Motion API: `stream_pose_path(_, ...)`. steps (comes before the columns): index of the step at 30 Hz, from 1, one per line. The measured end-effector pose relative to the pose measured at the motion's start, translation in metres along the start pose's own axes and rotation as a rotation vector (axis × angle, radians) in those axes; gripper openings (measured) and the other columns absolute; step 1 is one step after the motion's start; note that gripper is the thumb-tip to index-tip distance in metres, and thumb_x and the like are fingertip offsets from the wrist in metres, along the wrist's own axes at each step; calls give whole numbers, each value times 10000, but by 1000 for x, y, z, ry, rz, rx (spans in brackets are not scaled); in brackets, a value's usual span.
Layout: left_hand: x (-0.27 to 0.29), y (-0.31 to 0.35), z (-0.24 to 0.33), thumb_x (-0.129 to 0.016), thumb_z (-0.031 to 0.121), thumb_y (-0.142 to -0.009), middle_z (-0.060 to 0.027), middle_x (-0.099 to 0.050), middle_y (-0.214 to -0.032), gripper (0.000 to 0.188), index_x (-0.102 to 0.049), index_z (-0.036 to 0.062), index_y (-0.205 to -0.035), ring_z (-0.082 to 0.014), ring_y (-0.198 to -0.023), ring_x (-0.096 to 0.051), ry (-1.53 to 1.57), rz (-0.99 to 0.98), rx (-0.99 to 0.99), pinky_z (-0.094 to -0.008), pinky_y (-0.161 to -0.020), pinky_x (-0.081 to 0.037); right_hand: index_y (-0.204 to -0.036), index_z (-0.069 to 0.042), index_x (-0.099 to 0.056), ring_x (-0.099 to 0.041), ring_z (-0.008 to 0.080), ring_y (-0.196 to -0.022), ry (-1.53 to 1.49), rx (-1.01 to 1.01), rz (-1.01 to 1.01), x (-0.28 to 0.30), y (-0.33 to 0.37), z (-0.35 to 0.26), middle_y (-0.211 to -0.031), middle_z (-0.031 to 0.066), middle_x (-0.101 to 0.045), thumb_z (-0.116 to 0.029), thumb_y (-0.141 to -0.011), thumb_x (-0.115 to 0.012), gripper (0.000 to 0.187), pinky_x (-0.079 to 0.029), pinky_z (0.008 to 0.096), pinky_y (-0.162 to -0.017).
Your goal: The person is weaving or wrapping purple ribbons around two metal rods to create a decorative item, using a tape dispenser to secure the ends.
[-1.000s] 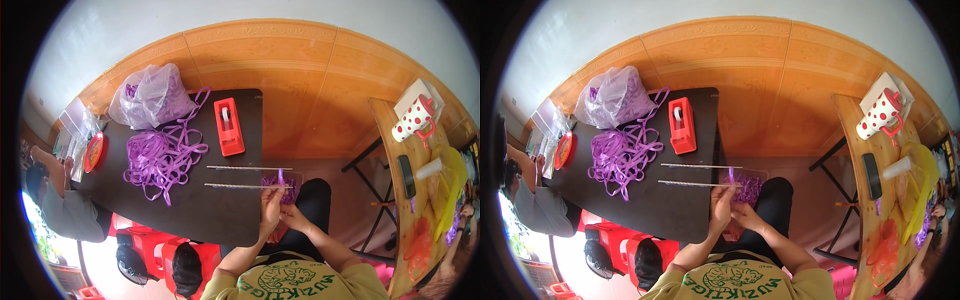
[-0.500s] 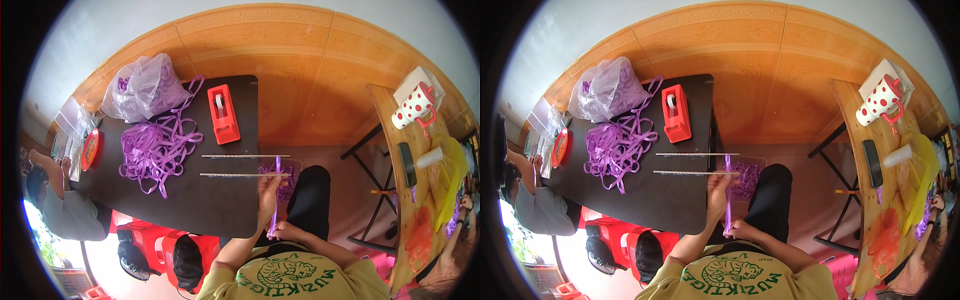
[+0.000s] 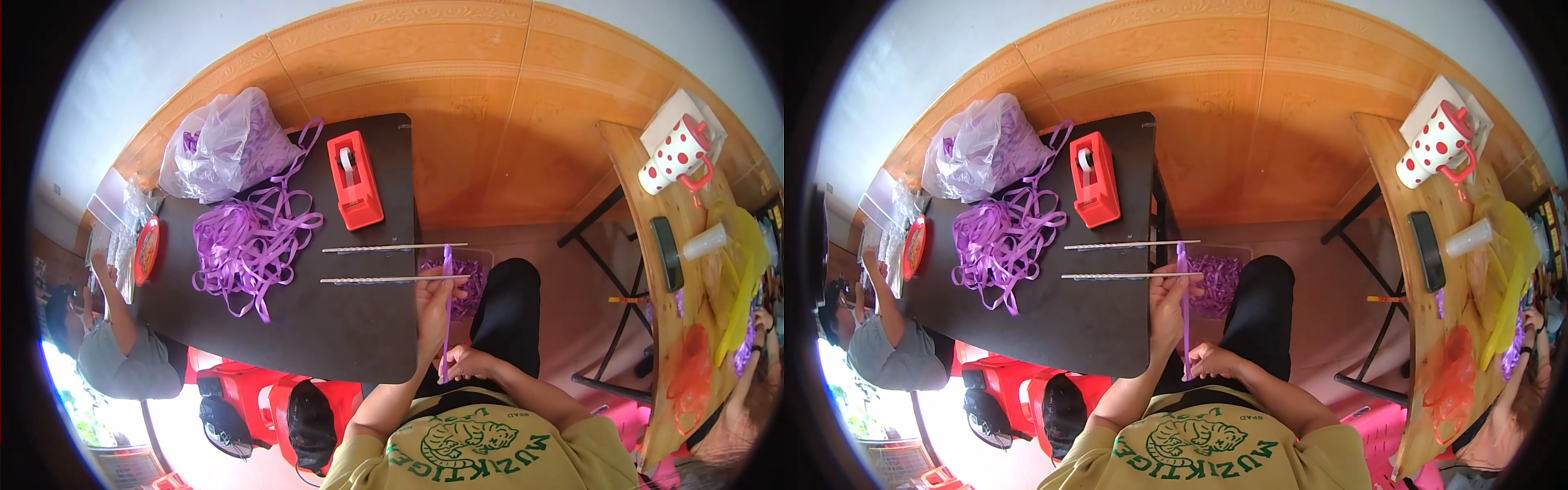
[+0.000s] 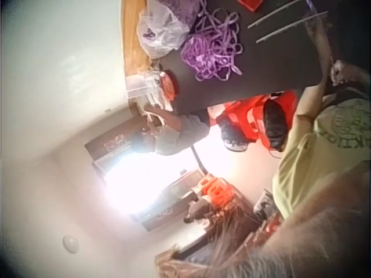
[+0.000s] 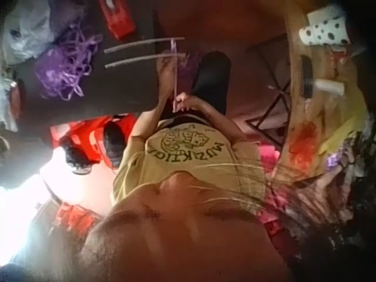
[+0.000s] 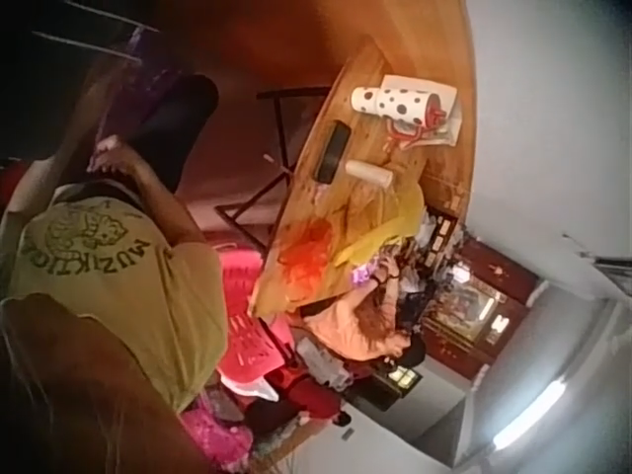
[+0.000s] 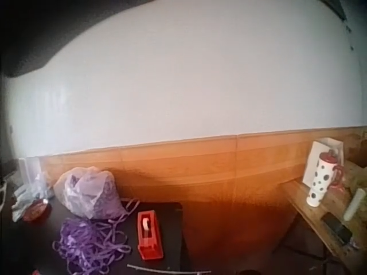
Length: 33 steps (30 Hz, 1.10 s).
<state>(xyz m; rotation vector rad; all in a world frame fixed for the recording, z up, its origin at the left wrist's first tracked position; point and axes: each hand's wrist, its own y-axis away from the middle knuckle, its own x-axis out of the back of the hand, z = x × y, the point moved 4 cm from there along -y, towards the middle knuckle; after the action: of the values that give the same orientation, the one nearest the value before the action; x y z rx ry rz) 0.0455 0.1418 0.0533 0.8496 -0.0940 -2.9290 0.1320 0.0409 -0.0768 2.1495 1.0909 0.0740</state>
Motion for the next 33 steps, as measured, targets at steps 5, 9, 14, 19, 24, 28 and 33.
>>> stream_pose_path(5,0,1,-1,-543,103,-933,-162,-679,-928,206,-572,7,-1113,-193,-748,-651,-27,-20,37,-303,-739,-522,-769,-75,-661,-511,84,-569,58,21,78,3,1,-5,-644,-11,-582,-261,-670,-795,250,-370,246,-456)
stream_pose_path(9,1,1,0,-545,96,-931,-160,-682,-907,156,-617,3,-1034,-211,-782,-664,-56,-37,34,-320,-732,-533,-771,-40,-628,-604,223,-631,491,297,344,14,6,-26,-674,68,-611,-289,-661,-770,307,-461,350,-578)
stream_pose_path(14,0,-1,-3,-552,80,-923,-158,-684,-889,131,-636,6,-992,-223,-793,-670,28,-15,97,-324,-720,-536,-774,-45,-596,-632,300,-736,938,534,605,16,22,-41,-776,116,-627,-313,-764,-664,277,-496,403,-646)
stream_pose_path(19,2,-3,-5,-557,79,-919,-157,-686,-881,132,-637,7,-996,-213,-773,-670,24,-14,88,-313,-714,-523,-772,-46,-597,-632,291,-755,1025,467,635,11,24,-33,-778,117,-623,-294,-812,-609,251,-501,404,-644)
stream_pose_path(24,5,0,-7,-562,88,-920,-143,-691,-887,133,-646,14,-992,-194,-758,-664,4,-18,135,-291,-714,-506,-818,-57,-630,-632,303,-729,906,498,627,24,20,-14,-779,118,-624,-262,-825,-592,209,-497,419,-637)
stream_pose_path(28,5,10,-10,-581,94,-911,-126,-693,-891,136,-663,18,-990,-173,-760,-659,-46,-13,191,-278,-714,-497,-875,-30,-638,-621,244,-685,488,588,888,45,40,-36,-750,121,-600,-50,-818,-581,84,-471,319,-621)
stream_pose_path(33,9,12,-12,-596,80,-901,-118,-692,-913,130,-674,22,-988,-166,-812,-655,-15,-22,158,-273,-730,-487,-997,-28,-632,-596,200,-801,133,785,844,54,73,-88,-924,96,-597,3,-792,-571,215,-474,293,-676)
